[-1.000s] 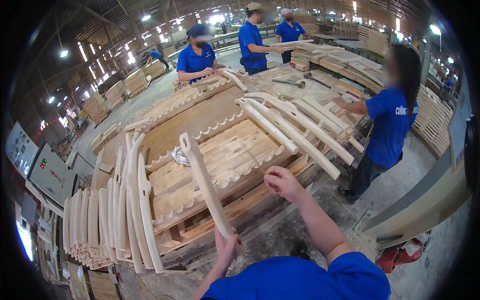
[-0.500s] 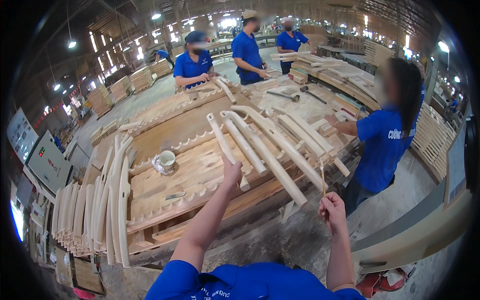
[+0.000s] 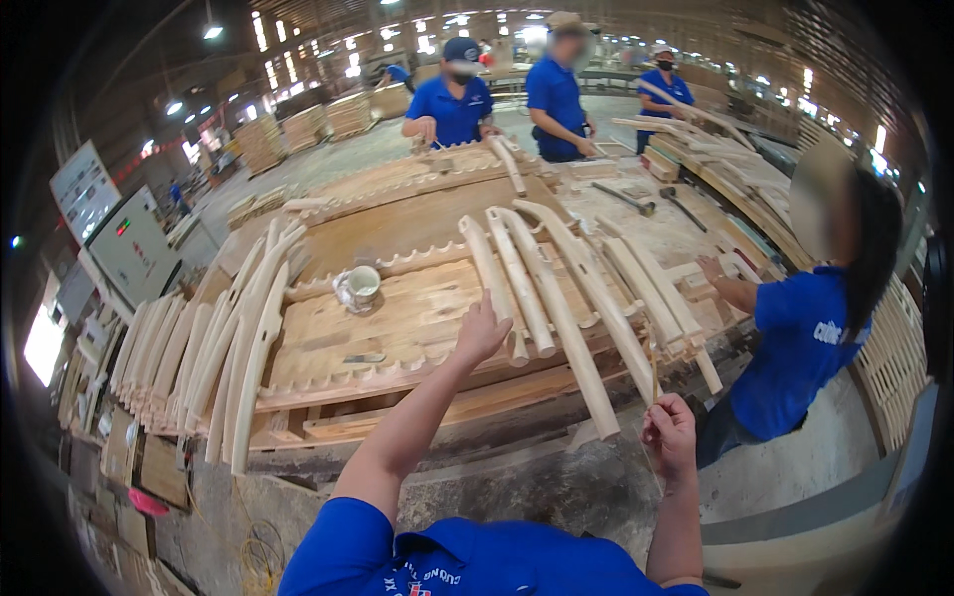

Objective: The person applies glue to the ends of wooden chair legs using a brush. They repeatedly dip the brush into a container, apply glue to the leg ends, and place the legs on a workbench. Other workers are visible in the background performing similar tasks.

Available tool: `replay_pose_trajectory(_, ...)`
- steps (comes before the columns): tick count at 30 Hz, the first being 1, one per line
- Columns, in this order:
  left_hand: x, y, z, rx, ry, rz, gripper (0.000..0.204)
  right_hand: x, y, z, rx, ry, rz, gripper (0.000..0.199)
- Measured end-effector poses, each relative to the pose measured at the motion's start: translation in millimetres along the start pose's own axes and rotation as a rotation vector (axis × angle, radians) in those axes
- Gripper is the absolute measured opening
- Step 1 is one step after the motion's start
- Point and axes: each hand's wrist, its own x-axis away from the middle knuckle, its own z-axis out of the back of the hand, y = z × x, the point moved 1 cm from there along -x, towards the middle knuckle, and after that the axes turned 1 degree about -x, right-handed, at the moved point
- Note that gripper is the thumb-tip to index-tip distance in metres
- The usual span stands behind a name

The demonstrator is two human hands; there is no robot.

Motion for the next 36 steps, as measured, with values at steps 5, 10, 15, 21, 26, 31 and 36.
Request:
replay_pose_trajectory(5,44,-56,82,-0.187,0.091,-0.120,0.066,-13,-6,-33,0.099,-0.078,-0.132,0.010)
replay_pose_trajectory(10,100,-148,151,-0.159,0.155,0.019,0.051,-32,5,-89,0.372,-0.268,-0.050,0.012)
replay_pose_trajectory(15,126,-214,201,0.010,0.177,0.119,0.039,-62,16,-165,0.856,-0.314,0.204,0.017)
replay_pose_trajectory(21,109,-284,257,0.211,0.178,0.201,0.034,-84,31,-279,1.335,-0.400,0.490,0.016)
replay_pose_trajectory(26,55,-291,268,0.543,0.074,0.268,0.036,-101,50,-325,1.455,-0.370,0.591,0.016)
replay_pose_trajectory(31,-8,-294,255,0.734,-0.032,0.305,0.038,-127,66,-344,1.531,-0.339,0.665,0.016)
replay_pose_trajectory(36,-67,-316,237,0.788,0.008,0.366,0.040,-163,70,-369,1.587,-0.386,0.766,0.016)
